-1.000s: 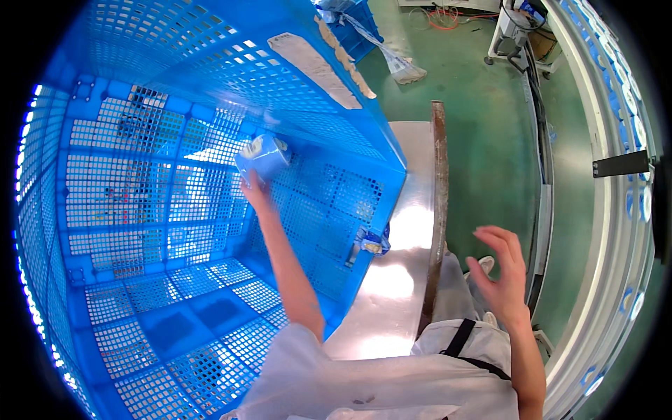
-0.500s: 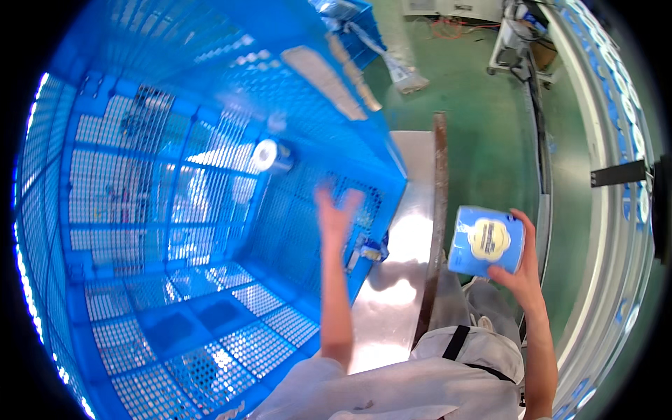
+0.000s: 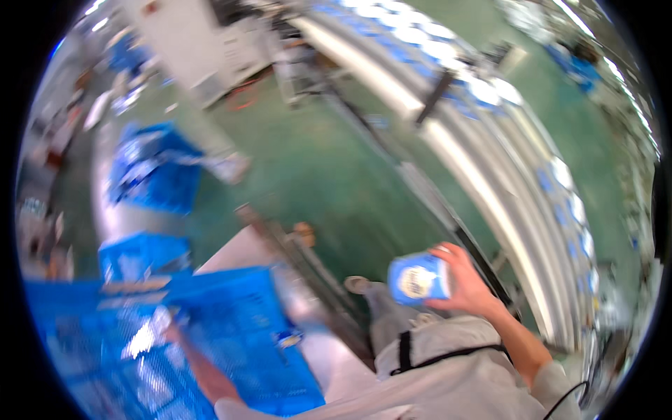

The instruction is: The person picks toilet paper rolls from a conveyor belt and places them into blue plastic crates. They then move to a table, pick up pre-packaged bundles of toilet paper, and place them into the crates. The person also handles individual rolls from the conveyor and places them into plastic packaging on the table.

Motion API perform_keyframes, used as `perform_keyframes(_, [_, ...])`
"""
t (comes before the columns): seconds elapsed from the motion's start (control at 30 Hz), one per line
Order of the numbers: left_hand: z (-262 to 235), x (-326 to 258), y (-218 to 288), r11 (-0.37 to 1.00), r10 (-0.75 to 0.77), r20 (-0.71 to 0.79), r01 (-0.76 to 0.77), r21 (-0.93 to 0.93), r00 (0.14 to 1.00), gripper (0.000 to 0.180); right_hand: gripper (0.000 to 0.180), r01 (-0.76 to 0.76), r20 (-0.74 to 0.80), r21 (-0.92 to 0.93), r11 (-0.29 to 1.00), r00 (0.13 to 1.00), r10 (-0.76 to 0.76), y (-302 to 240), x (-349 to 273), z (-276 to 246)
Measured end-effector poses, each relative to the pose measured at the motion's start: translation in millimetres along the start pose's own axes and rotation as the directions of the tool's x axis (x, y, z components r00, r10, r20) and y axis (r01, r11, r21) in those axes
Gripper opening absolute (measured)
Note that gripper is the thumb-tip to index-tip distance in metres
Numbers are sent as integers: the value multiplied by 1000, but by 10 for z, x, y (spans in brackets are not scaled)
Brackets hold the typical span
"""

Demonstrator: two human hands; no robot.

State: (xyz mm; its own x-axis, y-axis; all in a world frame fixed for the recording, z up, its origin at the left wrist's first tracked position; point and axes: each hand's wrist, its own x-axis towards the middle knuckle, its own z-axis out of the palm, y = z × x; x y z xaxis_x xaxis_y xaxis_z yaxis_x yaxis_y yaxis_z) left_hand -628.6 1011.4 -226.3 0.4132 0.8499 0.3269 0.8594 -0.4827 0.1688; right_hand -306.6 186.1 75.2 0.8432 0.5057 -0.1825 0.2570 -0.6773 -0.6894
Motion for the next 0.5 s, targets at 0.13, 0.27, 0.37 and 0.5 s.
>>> perform_keyframes(0.13, [-42, -461, 610, 975, -183, 98, 193, -106, 978, 68, 96, 12, -235, -18, 1000, 972, -16, 290, 75, -562])
perform_keyframes(0.27, [-433, -848, 870, 925, -285, 105, 303, -232, 953, 68, 91, -117, -682, -151, 982, 731, -17, 772, -5, -1382])
perform_keyframes(0.37, [-734, -1357, 1023, 841, -358, 100, 367, -398, 928, 68, 92, -391, -858, -271, 879, 513, -36, 1398, -118, -2104])
perform_keyframes(0.5, [-1200, -2138, 1349, 662, -465, 60, 392, -639, 883, 68, 91, -652, -838, -368, 663, 542, 68, 2464, -239, -2581])
